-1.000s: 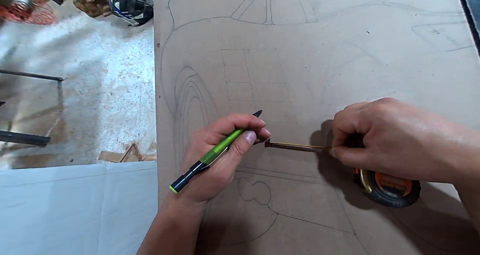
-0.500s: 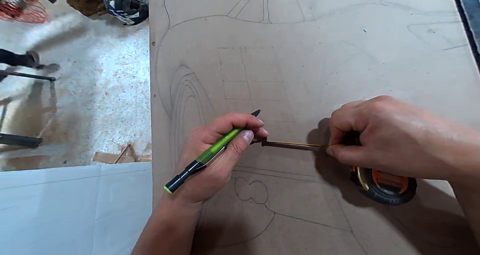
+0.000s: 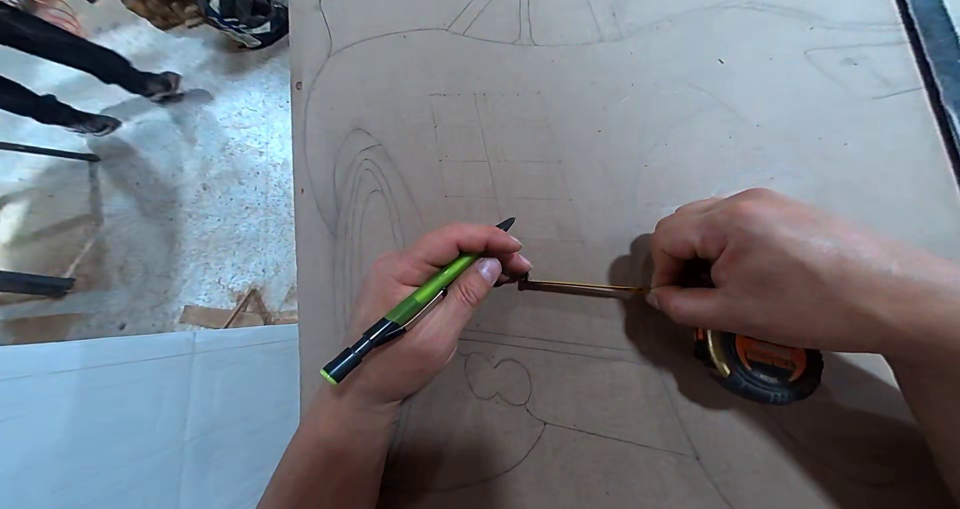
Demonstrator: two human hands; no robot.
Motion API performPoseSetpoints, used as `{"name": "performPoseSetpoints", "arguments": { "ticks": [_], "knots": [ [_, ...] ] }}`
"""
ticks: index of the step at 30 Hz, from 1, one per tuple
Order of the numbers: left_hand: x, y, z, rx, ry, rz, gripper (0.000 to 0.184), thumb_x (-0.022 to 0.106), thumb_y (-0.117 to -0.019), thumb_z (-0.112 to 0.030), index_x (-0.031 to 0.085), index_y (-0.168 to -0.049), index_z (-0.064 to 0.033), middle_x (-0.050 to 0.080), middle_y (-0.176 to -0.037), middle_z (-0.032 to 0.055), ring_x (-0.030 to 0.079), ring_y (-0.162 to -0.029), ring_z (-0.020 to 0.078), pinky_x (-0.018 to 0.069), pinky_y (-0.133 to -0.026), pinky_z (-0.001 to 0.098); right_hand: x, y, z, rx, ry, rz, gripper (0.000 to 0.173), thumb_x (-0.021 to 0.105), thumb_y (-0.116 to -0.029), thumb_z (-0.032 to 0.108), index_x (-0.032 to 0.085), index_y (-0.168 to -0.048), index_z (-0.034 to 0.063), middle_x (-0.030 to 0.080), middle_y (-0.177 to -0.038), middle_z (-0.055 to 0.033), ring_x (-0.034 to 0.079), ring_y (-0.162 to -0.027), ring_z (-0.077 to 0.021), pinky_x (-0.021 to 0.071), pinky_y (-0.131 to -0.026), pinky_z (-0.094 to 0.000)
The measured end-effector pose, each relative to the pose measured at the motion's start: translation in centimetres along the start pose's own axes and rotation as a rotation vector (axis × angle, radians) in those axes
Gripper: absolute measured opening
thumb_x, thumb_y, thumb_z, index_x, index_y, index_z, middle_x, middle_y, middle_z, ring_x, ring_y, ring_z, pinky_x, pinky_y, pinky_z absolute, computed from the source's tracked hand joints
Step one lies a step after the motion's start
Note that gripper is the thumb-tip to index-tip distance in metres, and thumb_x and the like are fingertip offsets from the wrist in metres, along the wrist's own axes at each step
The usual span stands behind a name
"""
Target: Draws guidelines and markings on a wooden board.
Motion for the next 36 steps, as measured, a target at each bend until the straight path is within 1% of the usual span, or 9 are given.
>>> {"name": "performPoseSetpoints", "arguments": {
  "ticks": [8, 12, 14, 18, 23, 28, 31, 33, 36],
  "knots": [
    [0.0, 0.0, 0.1, 0.006, 0.028, 0.002, 0.021, 0.053, -0.1039, -0.007, 0.068, -0.116, -0.0014, 0.074, -0.105, 0.011, 0.073, -0.094, 0.0249, 0.0635, -0.087, 0.0404, 0.0, -0.1, 0.0, -0.005, 0.007, 0.0, 0.018, 0.074, -0.0831, 0.032, 0.065, -0.068, 0.0321, 0.056, -0.066, 0.0164, 0.051, -0.054, 0.0026, 0.0403, -0.042, -0.0206],
    [-0.2, -0.1, 0.0, 0.007, 0.011, -0.051, 0.02, 0.053, -0.1034, -0.007, 0.069, -0.115, -0.0019, 0.074, -0.105, 0.0107, 0.073, -0.092, 0.0243, 0.0636, -0.084, 0.0384, -0.1, -0.1, 0.0, -0.015, 0.014, -0.014, 0.019, 0.075, -0.0821, 0.033, 0.064, -0.067, 0.0323, 0.056, -0.065, 0.017, 0.051, -0.054, 0.0034, 0.0407, -0.042, -0.0201],
    [-0.2, 0.0, 0.0, 0.013, 0.003, -0.049, 0.019, 0.057, -0.1014, -0.005, 0.068, -0.117, -0.0026, 0.074, -0.107, 0.0105, 0.073, -0.095, 0.025, 0.064, -0.086, 0.0396, 0.0, -0.1, -0.1, -0.015, 0.01, -0.027, 0.018, 0.075, -0.0823, 0.034, 0.064, -0.068, 0.0329, 0.056, -0.066, 0.0177, 0.051, -0.054, 0.0039, 0.0414, -0.042, -0.0199],
    [0.0, 0.0, 0.3, 0.016, 0.007, 0.033, 0.024, 0.067, -0.0948, -0.005, 0.069, -0.119, -0.0061, 0.074, -0.108, 0.0079, 0.072, -0.092, 0.0205, 0.0637, -0.08, 0.0344, 0.1, -0.1, -0.3, -0.05, 0.018, -0.059, 0.017, 0.072, -0.084, 0.038, 0.065, -0.069, 0.0347, 0.058, -0.069, 0.0199, 0.054, -0.061, 0.0059, 0.0457, -0.048, -0.0189],
    [-0.1, 0.1, 0.7, -0.007, -0.04, 0.032, 0.021, 0.067, -0.0969, -0.011, 0.071, -0.118, -0.0115, 0.076, -0.106, 0.0037, 0.073, -0.09, 0.0176, 0.0639, -0.078, 0.032, 0.5, -0.1, -0.6, -0.037, 0.014, -0.046, 0.018, 0.07, -0.0864, 0.041, 0.066, -0.07, 0.0351, 0.058, -0.07, 0.0206, 0.055, -0.065, 0.0068, 0.0478, -0.054, -0.0188],
    [0.0, 0.1, 1.0, -0.017, -0.045, 0.017, 0.02, 0.069, -0.0958, -0.011, 0.072, -0.116, -0.0121, 0.075, -0.106, 0.0027, 0.072, -0.09, 0.0168, 0.0633, -0.079, 0.0309, 0.6, 0.0, -0.6, -0.054, 0.03, -0.072, 0.017, 0.068, -0.0854, 0.042, 0.066, -0.071, 0.034, 0.057, -0.071, 0.0204, 0.056, -0.069, 0.0051, 0.0485, -0.058, -0.0215],
    [0.5, 0.1, 1.2, 0.01, -0.183, 0.009, 0.022, 0.072, -0.0951, -0.017, 0.072, -0.117, -0.0179, 0.074, -0.105, -0.0046, 0.07, -0.091, 0.0106, 0.0625, -0.079, 0.0271, 0.7, -0.1, -0.6, -0.051, 0.023, -0.082, 0.016, 0.067, -0.0864, 0.042, 0.067, -0.073, 0.0336, 0.059, -0.072, 0.0204, 0.057, -0.071, 0.0054, 0.0499, -0.061, -0.0222],
    [0.9, 0.0, 1.1, 0.01, -0.309, 0.0, 0.019, 0.069, -0.0964, -0.021, 0.073, -0.115, -0.0219, 0.071, -0.099, -0.0089, 0.067, -0.088, 0.0042, 0.0592, -0.075, 0.0216, 0.9, -0.2, -0.7, -0.037, 0.0, -0.114, 0.015, 0.067, -0.0875, 0.041, 0.068, -0.076, 0.033, 0.061, -0.075, 0.0201, 0.058, -0.072, 0.0056, 0.0508, -0.062, -0.0222],
    [0.4, -1.8, 1.5, -0.038, -0.355, -0.014, 0.016, 0.064, -0.0992, -0.021, 0.073, -0.112, -0.0219, 0.069, -0.097, -0.0092, 0.065, -0.083, 0.0018, 0.0576, -0.071, 0.0211, 0.2, -1.1, -1.1, 0.021, -0.037, -0.15, 0.014, 0.066, -0.0911, 0.043, 0.072, -0.083, 0.0332, 0.064, -0.08, 0.0193, 0.06, -0.072, 0.0058, 0.0529, -0.061, -0.0206]
  ]
}}
Point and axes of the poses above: each hand's wrist, its own y-axis away from the middle knuckle, its own x-axis out of the palm, z = x × y, the point moved 6 cm from there along -y, towards the middle knuckle
